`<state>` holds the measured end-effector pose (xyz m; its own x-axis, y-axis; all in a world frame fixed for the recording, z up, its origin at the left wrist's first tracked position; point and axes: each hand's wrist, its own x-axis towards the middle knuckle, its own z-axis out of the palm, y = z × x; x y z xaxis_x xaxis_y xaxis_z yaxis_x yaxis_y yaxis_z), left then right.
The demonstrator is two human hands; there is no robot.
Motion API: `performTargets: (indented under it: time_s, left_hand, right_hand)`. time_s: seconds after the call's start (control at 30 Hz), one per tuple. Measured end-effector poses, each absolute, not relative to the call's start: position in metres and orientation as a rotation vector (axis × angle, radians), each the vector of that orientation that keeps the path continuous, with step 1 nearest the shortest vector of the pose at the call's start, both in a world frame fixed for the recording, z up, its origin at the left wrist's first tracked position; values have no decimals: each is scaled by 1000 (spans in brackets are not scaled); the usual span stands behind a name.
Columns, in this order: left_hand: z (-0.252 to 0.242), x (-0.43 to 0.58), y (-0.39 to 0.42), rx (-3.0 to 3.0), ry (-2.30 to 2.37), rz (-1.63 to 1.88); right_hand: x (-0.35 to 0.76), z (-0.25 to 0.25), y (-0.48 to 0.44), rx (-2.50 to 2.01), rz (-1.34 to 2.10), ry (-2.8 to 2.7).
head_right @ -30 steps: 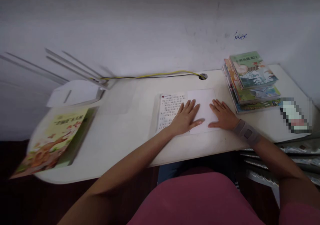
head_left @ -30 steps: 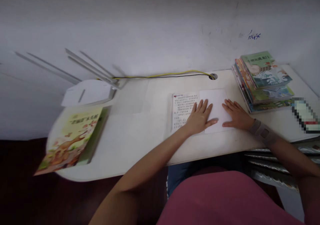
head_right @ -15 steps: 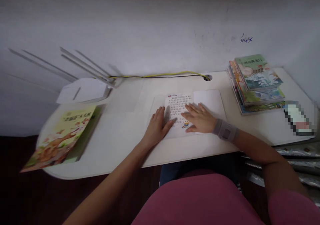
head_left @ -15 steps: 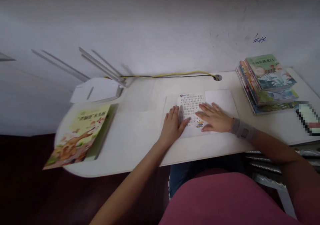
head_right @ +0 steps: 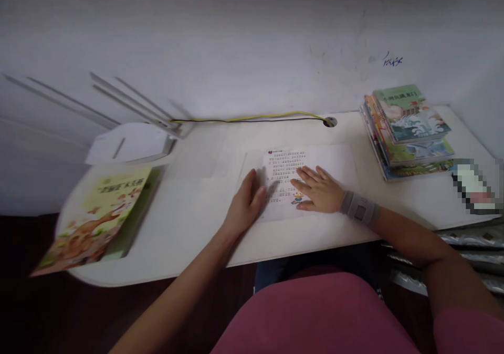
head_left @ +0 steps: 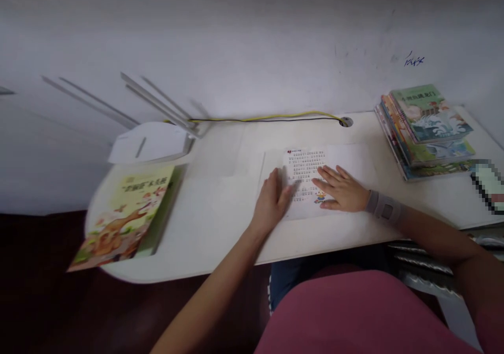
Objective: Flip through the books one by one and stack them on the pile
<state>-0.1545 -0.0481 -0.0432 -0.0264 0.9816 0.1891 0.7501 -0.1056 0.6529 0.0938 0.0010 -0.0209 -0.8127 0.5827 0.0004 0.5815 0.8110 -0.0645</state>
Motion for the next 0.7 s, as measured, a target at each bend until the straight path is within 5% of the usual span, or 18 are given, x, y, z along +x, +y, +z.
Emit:
performTargets:
  time_s: [0.4, 0.7]
  left_hand:
    - [6, -152, -46, 545, 1294, 1198]
    - [12, -176, -26, 459, 1180, 911]
  right_hand:
    - [110, -27, -33, -901, 141, -2751]
    - [116, -33, -29, -879, 318, -2696]
